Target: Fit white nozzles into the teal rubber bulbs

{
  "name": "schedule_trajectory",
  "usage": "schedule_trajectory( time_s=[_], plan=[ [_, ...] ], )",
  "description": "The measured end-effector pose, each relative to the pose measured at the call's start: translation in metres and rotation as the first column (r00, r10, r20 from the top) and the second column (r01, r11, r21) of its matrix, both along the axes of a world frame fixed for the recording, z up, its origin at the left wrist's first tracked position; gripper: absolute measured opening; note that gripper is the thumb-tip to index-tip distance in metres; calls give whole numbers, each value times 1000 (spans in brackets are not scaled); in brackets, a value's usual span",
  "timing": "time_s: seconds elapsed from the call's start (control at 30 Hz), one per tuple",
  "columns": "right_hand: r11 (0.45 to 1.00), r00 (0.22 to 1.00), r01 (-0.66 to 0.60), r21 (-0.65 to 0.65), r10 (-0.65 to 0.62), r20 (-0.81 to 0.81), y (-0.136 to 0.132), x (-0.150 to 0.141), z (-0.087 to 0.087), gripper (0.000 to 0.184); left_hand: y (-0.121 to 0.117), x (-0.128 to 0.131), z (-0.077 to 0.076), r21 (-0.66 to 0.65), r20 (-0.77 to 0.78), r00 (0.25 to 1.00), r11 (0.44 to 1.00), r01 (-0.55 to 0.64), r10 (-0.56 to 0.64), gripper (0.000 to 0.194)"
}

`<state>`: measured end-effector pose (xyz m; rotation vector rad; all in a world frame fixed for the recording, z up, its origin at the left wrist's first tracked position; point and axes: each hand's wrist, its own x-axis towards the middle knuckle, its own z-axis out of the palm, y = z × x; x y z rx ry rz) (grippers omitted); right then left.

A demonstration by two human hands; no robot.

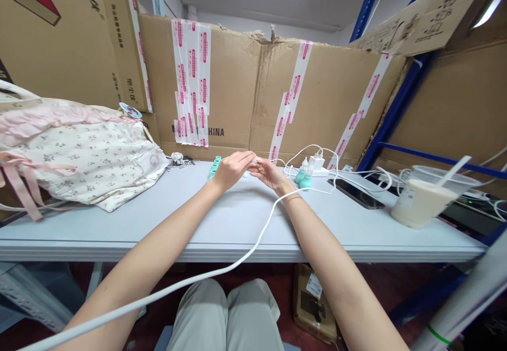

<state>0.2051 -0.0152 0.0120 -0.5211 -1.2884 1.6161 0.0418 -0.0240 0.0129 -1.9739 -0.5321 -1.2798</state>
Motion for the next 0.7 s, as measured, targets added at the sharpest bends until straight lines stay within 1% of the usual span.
schedule_trajectory(
  time_s=[0.1, 0.23, 0.4, 0.57, 0.7],
  plan=[
    [1000, 1000, 18, -17, -18, 10, -1, -1, 1, 9, 0, 0, -1, 18, -7, 1000, 1000, 5, -5, 24],
    [999, 999, 48, -1, -47, 26, -1, -3, 2, 8, 0, 1, -2, -25, 10, 1000, 999, 29, -29, 26],
    [996, 996, 88, 6, -87, -12, -1, -8, 2, 10, -1, 2, -1, -42, 67, 997, 998, 51, -48, 25],
    [992, 991, 126, -4, -126, -33, -2, -12, 4, 14, -1, 3, 1, -104, 105, 993, 992, 65, -54, 26],
    [989, 988, 149, 1, -148, -34, -3, -13, 5, 13, -1, 3, 1, -144, 113, 989, 983, 113, -97, 26]
  ],
)
